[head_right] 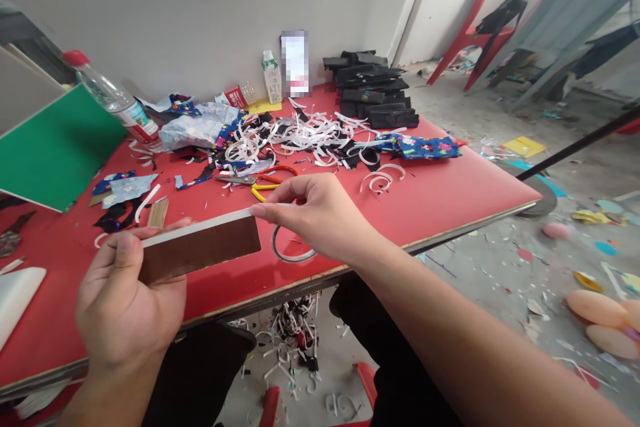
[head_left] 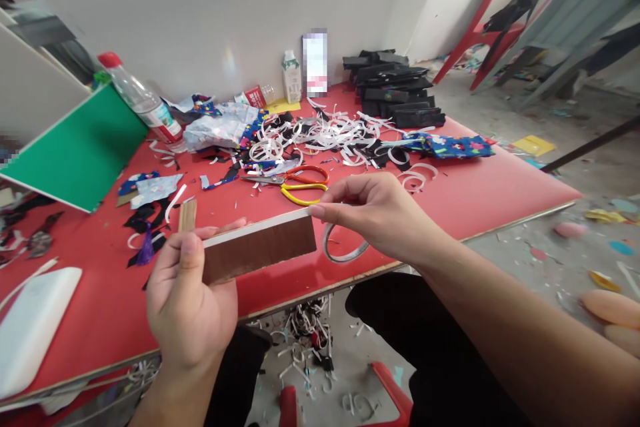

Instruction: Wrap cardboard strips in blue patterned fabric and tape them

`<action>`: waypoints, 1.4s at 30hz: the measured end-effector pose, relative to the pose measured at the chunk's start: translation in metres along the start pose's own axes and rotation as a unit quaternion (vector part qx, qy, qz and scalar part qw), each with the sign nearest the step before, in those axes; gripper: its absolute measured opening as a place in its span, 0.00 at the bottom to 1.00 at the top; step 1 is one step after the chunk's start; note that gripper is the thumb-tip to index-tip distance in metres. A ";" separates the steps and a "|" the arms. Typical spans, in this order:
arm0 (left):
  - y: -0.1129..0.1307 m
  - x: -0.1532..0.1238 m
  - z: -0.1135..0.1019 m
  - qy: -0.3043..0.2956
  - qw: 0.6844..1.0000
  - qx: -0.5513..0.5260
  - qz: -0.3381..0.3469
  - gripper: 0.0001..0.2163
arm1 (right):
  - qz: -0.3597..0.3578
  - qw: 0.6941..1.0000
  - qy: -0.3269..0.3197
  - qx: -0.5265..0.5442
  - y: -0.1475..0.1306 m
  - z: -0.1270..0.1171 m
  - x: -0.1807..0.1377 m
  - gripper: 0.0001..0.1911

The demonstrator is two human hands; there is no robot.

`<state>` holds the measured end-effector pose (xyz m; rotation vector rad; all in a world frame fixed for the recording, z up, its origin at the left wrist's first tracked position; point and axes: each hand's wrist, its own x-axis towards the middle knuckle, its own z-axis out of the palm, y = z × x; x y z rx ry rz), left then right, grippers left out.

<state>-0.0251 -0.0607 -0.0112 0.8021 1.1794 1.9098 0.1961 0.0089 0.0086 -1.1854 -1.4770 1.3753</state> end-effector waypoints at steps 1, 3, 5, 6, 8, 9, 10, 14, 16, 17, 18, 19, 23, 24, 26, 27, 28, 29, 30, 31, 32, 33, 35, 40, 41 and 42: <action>-0.002 0.003 -0.003 -0.010 1.000 0.012 -0.008 0.08 | -0.009 1.000 -0.002 0.020 0.000 0.001 0.000 0.18; -0.006 0.012 -0.011 -0.039 0.997 0.067 -0.020 0.08 | -0.044 0.997 0.002 0.067 0.001 0.002 0.000 0.17; -0.010 0.019 -0.020 -0.058 0.981 0.186 0.017 0.11 | -0.100 0.991 0.025 0.083 0.001 0.005 -0.002 0.14; -0.010 0.020 -0.023 -0.065 0.960 0.262 0.072 0.13 | -0.133 0.988 0.043 0.065 0.001 0.006 -0.004 0.12; -0.010 0.016 -0.025 -0.104 0.884 0.393 0.232 0.17 | -0.209 0.975 0.075 -0.017 0.002 0.011 -0.010 0.07; -0.009 0.012 -0.023 -0.142 0.837 0.429 0.308 0.19 | -0.248 0.963 0.080 -0.066 0.001 0.014 -0.013 0.06; -0.008 0.006 -0.021 -0.189 0.796 0.444 0.366 0.21 | -0.283 0.950 0.079 -0.107 0.001 0.018 -0.017 0.06; -0.009 -0.016 -0.005 -0.287 0.760 0.437 0.386 0.26 | -0.303 0.945 0.050 -0.116 0.000 0.029 -0.025 0.04; -0.012 -0.018 -0.002 -0.284 0.754 0.442 0.394 0.29 | -0.256 0.963 0.036 -0.073 -0.001 0.031 -0.024 0.03; -0.013 -0.017 -0.002 -0.284 0.747 0.447 0.401 0.29 | -0.233 0.970 0.025 -0.058 -0.001 0.031 -0.023 0.02; -0.014 -0.015 -0.002 -0.286 0.739 0.453 0.409 0.29 | -0.213 0.976 0.015 -0.048 -0.002 0.031 -0.022 0.02; -0.015 -0.014 -0.003 -0.289 0.732 0.458 0.413 0.30 | -0.199 0.979 0.007 -0.041 -0.002 0.031 -0.022 0.03; -0.012 -0.015 -0.006 -0.322 0.747 0.438 0.383 0.34 | -0.171 0.985 -0.014 -0.010 -0.004 0.030 -0.022 0.06; -0.010 -0.017 -0.006 -0.339 0.771 0.415 0.346 0.33 | -0.169 0.986 -0.015 -0.008 -0.004 0.030 -0.022 0.07; -0.005 -0.021 -0.006 -0.376 0.823 0.351 0.241 0.28 | -0.175 0.984 -0.013 -0.025 -0.006 0.028 -0.023 0.06; -0.003 -0.023 -0.006 -0.389 0.844 0.317 0.189 0.26 | -0.183 0.982 -0.011 -0.043 -0.007 0.027 -0.024 0.05; -0.002 -0.024 -0.007 -0.397 0.858 0.289 0.152 0.24 | -0.194 0.979 -0.008 -0.064 -0.007 0.026 -0.024 0.05; 0.000 -0.024 -0.007 -0.397 0.866 0.275 0.129 0.24 | -0.206 0.975 -0.007 -0.083 -0.008 0.024 -0.024 0.04; 0.001 -0.023 -0.006 -0.388 0.870 0.276 0.125 0.23 | -0.216 0.971 -0.007 -0.100 -0.009 0.023 -0.024 0.05; 0.002 -0.021 -0.006 -0.373 0.872 0.289 0.132 0.21 | -0.225 0.968 -0.008 -0.112 -0.009 0.021 -0.024 0.05; 0.003 -0.020 -0.005 -0.357 0.871 0.308 0.139 0.17 | -0.234 0.964 -0.007 -0.124 -0.008 0.020 -0.024 0.05; 0.003 -0.019 -0.004 -0.340 0.870 0.326 0.143 0.12 | -0.248 0.958 -0.005 -0.142 -0.007 0.019 -0.024 0.05; 0.003 -0.018 -0.002 -0.315 0.878 0.338 0.127 0.05 | -0.301 0.931 0.010 -0.206 -0.005 0.019 -0.025 0.05; 0.009 -0.024 0.002 -0.300 0.892 0.334 0.054 0.08 | -0.429 0.803 0.123 -0.395 -0.006 0.023 -0.033 0.04; 0.011 -0.026 0.003 -0.297 0.887 0.346 0.068 0.09 | -0.433 0.791 0.134 -0.411 -0.007 0.024 -0.035 0.03; 0.012 -0.028 0.003 -0.294 0.882 0.357 0.088 0.11 | -0.435 0.784 0.138 -0.420 -0.008 0.025 -0.037 0.04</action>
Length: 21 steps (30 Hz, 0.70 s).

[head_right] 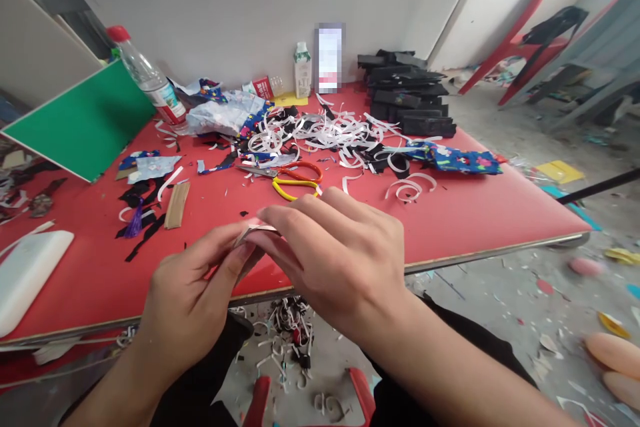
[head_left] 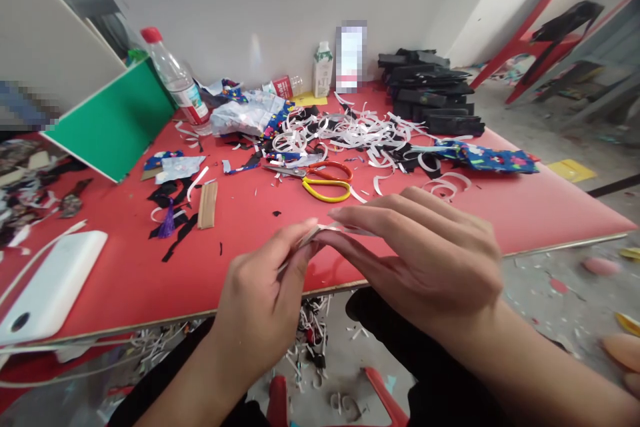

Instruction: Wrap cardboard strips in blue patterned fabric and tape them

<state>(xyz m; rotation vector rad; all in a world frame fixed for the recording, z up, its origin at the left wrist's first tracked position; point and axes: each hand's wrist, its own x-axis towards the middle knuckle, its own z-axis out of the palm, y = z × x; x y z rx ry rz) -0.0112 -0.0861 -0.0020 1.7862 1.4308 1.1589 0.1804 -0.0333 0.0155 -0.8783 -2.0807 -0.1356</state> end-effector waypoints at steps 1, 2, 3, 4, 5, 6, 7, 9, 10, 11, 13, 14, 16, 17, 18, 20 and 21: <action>0.002 -0.001 0.000 0.005 1.000 0.012 0.012 0.12 | -0.003 1.000 0.003 -0.004 -0.002 -0.001 0.000 0.07; 0.003 -0.002 0.000 0.004 1.000 0.013 0.020 0.14 | -0.005 1.000 0.005 -0.001 -0.003 -0.002 0.001 0.10; 0.004 -0.002 -0.001 -0.003 1.000 0.005 0.023 0.14 | -0.005 1.000 0.006 0.006 -0.004 -0.003 0.001 0.11; 0.004 -0.002 -0.001 -0.011 1.000 -0.006 0.020 0.14 | -0.005 1.000 0.005 0.017 -0.004 -0.003 0.002 0.10; 0.005 -0.002 -0.001 -0.019 1.000 -0.017 0.016 0.14 | -0.007 1.000 0.002 0.030 -0.003 -0.003 0.003 0.07; 0.005 -0.002 -0.002 -0.022 0.999 -0.021 0.014 0.14 | -0.011 0.999 -0.003 0.045 -0.003 -0.003 0.003 0.06; 0.005 -0.002 -0.002 -0.020 1.000 -0.019 0.015 0.14 | -0.017 0.998 -0.009 0.056 -0.002 -0.002 0.004 0.06; 0.006 -0.002 -0.003 -0.008 0.999 0.005 0.031 0.12 | -0.030 0.997 -0.021 0.065 0.001 0.000 0.005 0.06; 0.006 -0.001 -0.004 -0.002 0.999 0.021 0.044 0.10 | -0.037 0.997 -0.024 0.064 0.001 0.001 0.005 0.05; 0.007 -0.001 -0.004 0.001 0.998 0.036 0.057 0.09 | -0.041 0.997 -0.029 0.060 0.002 0.002 0.004 0.05; 0.008 0.001 -0.005 0.002 0.995 0.056 0.078 0.07 | -0.050 0.997 -0.041 0.051 0.002 0.002 0.003 0.04; 0.009 0.002 -0.005 0.003 0.994 0.065 0.088 0.07 | -0.056 0.996 -0.047 0.048 0.003 0.002 0.002 0.05; 0.010 0.004 -0.006 0.005 0.991 0.081 0.106 0.07 | -0.069 0.995 -0.059 0.044 0.003 0.001 0.001 0.06; 0.010 0.004 -0.007 0.005 0.989 0.088 0.116 0.07 | -0.075 0.994 -0.064 0.043 0.004 0.000 0.000 0.06; 0.011 0.005 -0.007 0.002 0.988 0.093 0.126 0.08 | -0.081 0.994 -0.068 0.042 0.005 -0.001 0.000 0.06; 0.013 0.005 -0.008 -0.012 0.986 0.094 0.133 0.10 | -0.091 0.992 -0.080 0.044 0.007 -0.001 0.000 0.06; 0.015 0.005 -0.008 -0.021 0.988 0.090 0.127 0.11 | -0.096 0.991 -0.087 0.046 0.009 0.000 -0.001 0.07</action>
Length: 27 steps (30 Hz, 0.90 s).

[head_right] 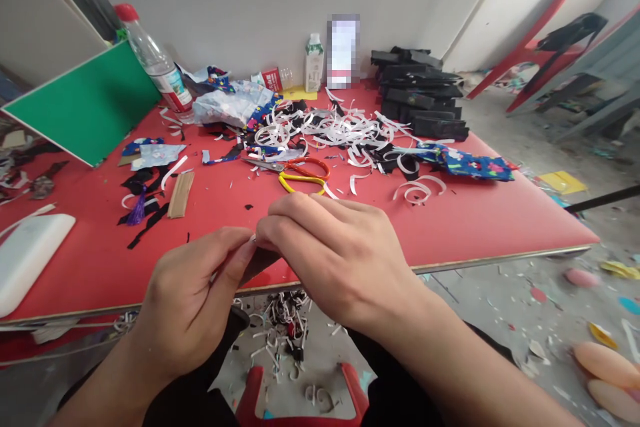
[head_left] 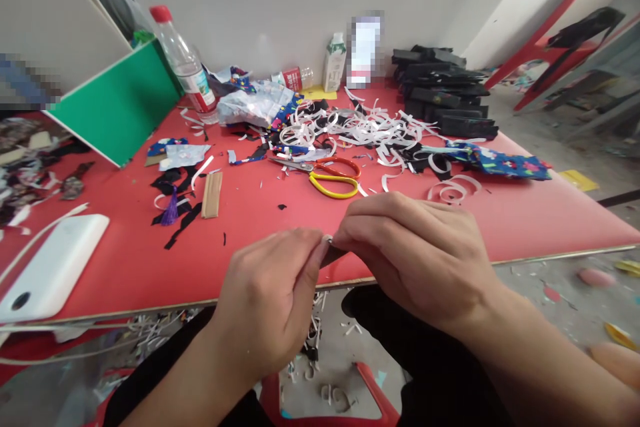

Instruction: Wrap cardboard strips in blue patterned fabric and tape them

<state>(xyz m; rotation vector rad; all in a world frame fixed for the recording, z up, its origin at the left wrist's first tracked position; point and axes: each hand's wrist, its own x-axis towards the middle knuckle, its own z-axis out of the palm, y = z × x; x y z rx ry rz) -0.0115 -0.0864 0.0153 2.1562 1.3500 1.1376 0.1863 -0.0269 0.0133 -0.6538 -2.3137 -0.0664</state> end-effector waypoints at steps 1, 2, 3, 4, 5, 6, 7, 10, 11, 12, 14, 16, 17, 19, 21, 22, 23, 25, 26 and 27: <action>0.002 0.000 -0.001 -0.006 1.000 -0.007 -0.013 0.12 | -0.006 1.000 -0.007 0.001 0.001 0.001 0.000 0.07; 0.003 0.000 -0.001 -0.011 0.999 -0.016 -0.033 0.12 | -0.012 1.000 -0.011 0.000 0.003 0.002 -0.001 0.08; 0.004 0.001 -0.002 -0.014 0.998 -0.028 -0.058 0.12 | -0.019 1.000 -0.013 -0.003 0.003 0.002 -0.001 0.08; 0.003 0.001 -0.002 -0.014 0.995 -0.039 -0.086 0.13 | -0.027 1.000 -0.012 -0.005 0.003 0.002 -0.002 0.08; 0.002 0.002 -0.003 -0.009 0.992 -0.049 -0.117 0.13 | -0.036 0.999 -0.008 -0.003 0.002 0.001 -0.002 0.09; -0.002 0.004 -0.003 0.000 0.987 -0.060 -0.150 0.13 | -0.044 0.999 -0.003 0.004 0.000 0.000 -0.003 0.09; -0.006 0.005 -0.003 0.016 0.980 -0.075 -0.185 0.14 | -0.049 0.999 0.003 0.014 -0.002 -0.002 -0.003 0.09; -0.023 0.009 -0.001 0.082 0.945 -0.160 -0.275 0.15 | -0.004 0.998 0.040 0.045 -0.008 -0.006 -0.002 0.11; -0.028 0.010 0.000 0.103 0.932 -0.193 -0.289 0.14 | 0.027 0.996 0.061 0.055 -0.009 -0.005 -0.001 0.12; -0.033 0.010 0.001 0.122 0.922 -0.219 -0.295 0.13 | 0.061 0.992 0.083 0.070 -0.008 -0.003 -0.001 0.13; -0.039 0.010 0.004 0.158 0.911 -0.244 -0.292 0.12 | 0.123 0.978 0.118 0.123 -0.006 0.003 0.000 0.14; -0.042 0.009 0.006 0.190 0.907 -0.250 -0.278 0.11 | 0.182 0.958 0.128 0.184 -0.003 0.011 0.000 0.12; -0.043 0.009 0.006 0.208 0.907 -0.249 -0.270 0.11 | 0.211 0.946 0.129 0.209 -0.002 0.013 -0.001 0.11; -0.044 0.009 0.006 0.244 0.908 -0.232 -0.249 0.11 | 0.263 0.921 0.142 0.250 -0.002 0.015 -0.002 0.08; -0.046 0.010 0.006 0.278 0.908 -0.212 -0.231 0.12 | 0.303 0.890 0.158 0.301 -0.003 0.014 -0.002 0.13; -0.047 0.011 0.005 0.294 0.905 -0.210 -0.225 0.11 | 0.317 0.876 0.155 0.329 -0.003 0.013 -0.001 0.18; -0.048 0.012 0.004 0.309 0.900 -0.215 -0.219 0.11 | 0.328 0.866 0.141 0.350 -0.003 0.012 0.000 0.23; -0.051 0.013 0.001 0.335 0.885 -0.239 -0.219 0.11 | 0.344 0.861 0.105 0.361 0.000 0.013 0.002 0.23; -0.052 0.014 0.000 0.342 0.876 -0.253 -0.226 0.11 | 0.351 0.863 0.094 0.351 0.002 0.014 0.002 0.18; -0.054 0.015 -0.001 0.347 0.867 -0.268 -0.238 0.11 | 0.359 0.866 0.092 0.336 0.004 0.015 0.003 0.13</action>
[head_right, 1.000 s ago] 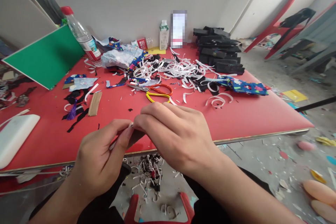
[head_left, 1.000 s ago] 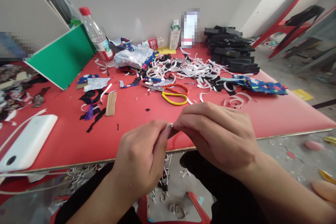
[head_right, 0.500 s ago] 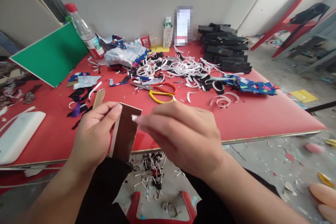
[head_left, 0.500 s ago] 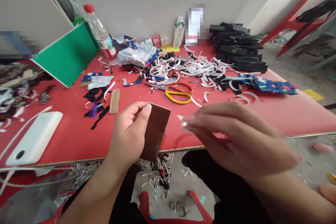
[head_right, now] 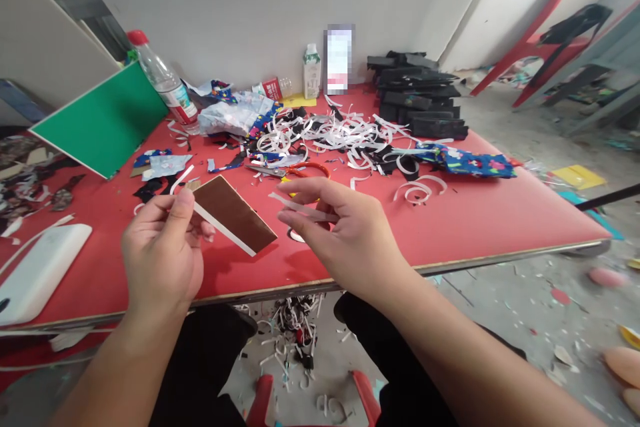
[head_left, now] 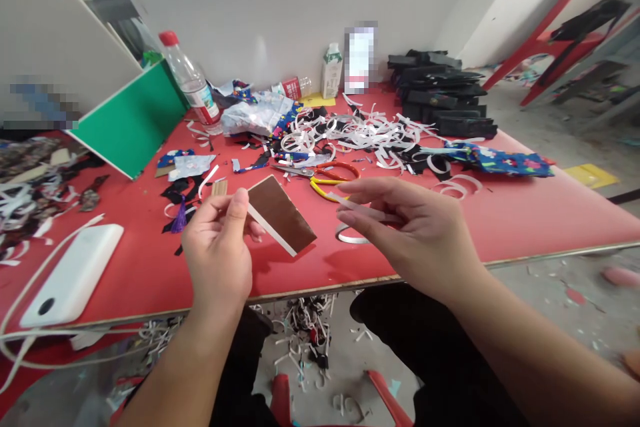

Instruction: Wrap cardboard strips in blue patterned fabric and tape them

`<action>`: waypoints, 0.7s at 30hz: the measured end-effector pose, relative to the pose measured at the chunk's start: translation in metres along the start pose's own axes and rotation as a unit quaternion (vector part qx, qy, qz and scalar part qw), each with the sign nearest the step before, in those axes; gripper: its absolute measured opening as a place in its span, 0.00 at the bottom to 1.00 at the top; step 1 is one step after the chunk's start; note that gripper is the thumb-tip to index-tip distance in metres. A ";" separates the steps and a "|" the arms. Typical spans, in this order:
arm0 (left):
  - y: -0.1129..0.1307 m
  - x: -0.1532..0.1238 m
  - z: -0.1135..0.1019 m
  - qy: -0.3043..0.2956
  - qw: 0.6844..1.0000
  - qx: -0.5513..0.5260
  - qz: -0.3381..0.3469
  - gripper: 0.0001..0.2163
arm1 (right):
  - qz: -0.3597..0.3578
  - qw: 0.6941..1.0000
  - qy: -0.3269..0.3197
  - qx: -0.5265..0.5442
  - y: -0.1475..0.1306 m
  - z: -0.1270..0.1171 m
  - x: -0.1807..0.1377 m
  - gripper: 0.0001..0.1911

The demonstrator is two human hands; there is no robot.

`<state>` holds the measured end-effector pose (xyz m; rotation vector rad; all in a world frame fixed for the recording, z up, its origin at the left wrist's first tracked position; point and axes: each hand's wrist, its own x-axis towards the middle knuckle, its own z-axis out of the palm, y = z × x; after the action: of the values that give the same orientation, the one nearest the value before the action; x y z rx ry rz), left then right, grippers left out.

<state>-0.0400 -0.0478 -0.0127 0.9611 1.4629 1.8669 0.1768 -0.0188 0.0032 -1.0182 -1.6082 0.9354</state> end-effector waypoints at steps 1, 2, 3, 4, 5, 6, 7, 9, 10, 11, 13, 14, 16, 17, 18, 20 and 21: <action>0.000 0.001 0.000 0.005 1.000 -0.015 -0.019 0.11 | 0.003 1.000 0.016 -0.012 0.002 0.000 0.002 0.09; -0.001 0.002 0.000 0.008 0.999 -0.032 -0.040 0.11 | 0.007 0.999 0.036 -0.017 0.004 0.001 0.003 0.07; -0.002 0.002 0.001 0.008 0.997 -0.048 -0.058 0.11 | 0.015 0.999 0.051 -0.012 0.006 0.001 0.005 0.08; -0.004 0.001 0.003 0.003 0.996 -0.062 -0.071 0.12 | 0.030 0.998 0.050 -0.001 0.007 0.001 0.006 0.09; -0.005 0.000 0.005 -0.007 0.994 -0.071 -0.077 0.12 | 0.051 0.998 0.035 0.018 0.007 0.001 0.006 0.10; -0.007 -0.003 0.007 -0.023 0.994 -0.072 -0.078 0.12 | 0.078 0.996 0.012 0.040 0.006 0.000 0.006 0.11; -0.010 -0.007 0.009 -0.043 0.994 -0.061 -0.074 0.11 | 0.104 0.993 -0.013 0.055 0.004 -0.001 0.007 0.11; -0.013 -0.016 0.013 -0.081 0.995 -0.016 -0.059 0.12 | 0.144 0.987 -0.048 0.053 0.000 -0.003 0.007 0.09; -0.015 -0.020 0.014 -0.095 0.994 0.012 -0.050 0.15 | 0.154 0.986 -0.054 0.042 -0.002 -0.004 0.008 0.09; -0.016 -0.024 0.015 -0.105 0.993 0.039 -0.041 0.17 | 0.160 0.985 -0.056 0.033 -0.004 -0.005 0.008 0.09; -0.017 -0.031 0.015 -0.120 0.989 0.084 -0.027 0.17 | 0.171 0.982 -0.068 0.035 -0.007 -0.005 0.010 0.11; -0.017 -0.034 0.015 -0.130 0.987 0.096 -0.020 0.16 | 0.180 0.980 -0.074 0.052 -0.008 -0.004 0.011 0.13; -0.016 -0.041 0.016 -0.150 0.983 0.106 -0.014 0.14 | 0.203 0.971 -0.073 0.103 -0.008 -0.002 0.013 0.16; -0.014 -0.044 0.017 -0.162 0.981 0.103 -0.013 0.13 | 0.215 0.966 -0.069 0.127 -0.008 -0.001 0.013 0.17; -0.013 -0.047 0.018 -0.173 0.980 0.094 -0.012 0.12 | 0.226 0.961 -0.062 0.147 -0.008 0.000 0.014 0.18; -0.009 -0.053 0.021 -0.203 0.977 0.058 -0.018 0.10 | 0.239 0.955 -0.057 0.169 -0.008 0.001 0.014 0.18; -0.008 -0.056 0.023 -0.221 0.974 0.032 -0.028 0.09 | 0.240 0.954 -0.059 0.168 -0.008 0.001 0.014 0.17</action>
<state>0.0110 -0.0774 -0.0274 1.2557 1.2661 1.4518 0.1717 -0.0088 0.0145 -1.1448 -1.2504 1.5655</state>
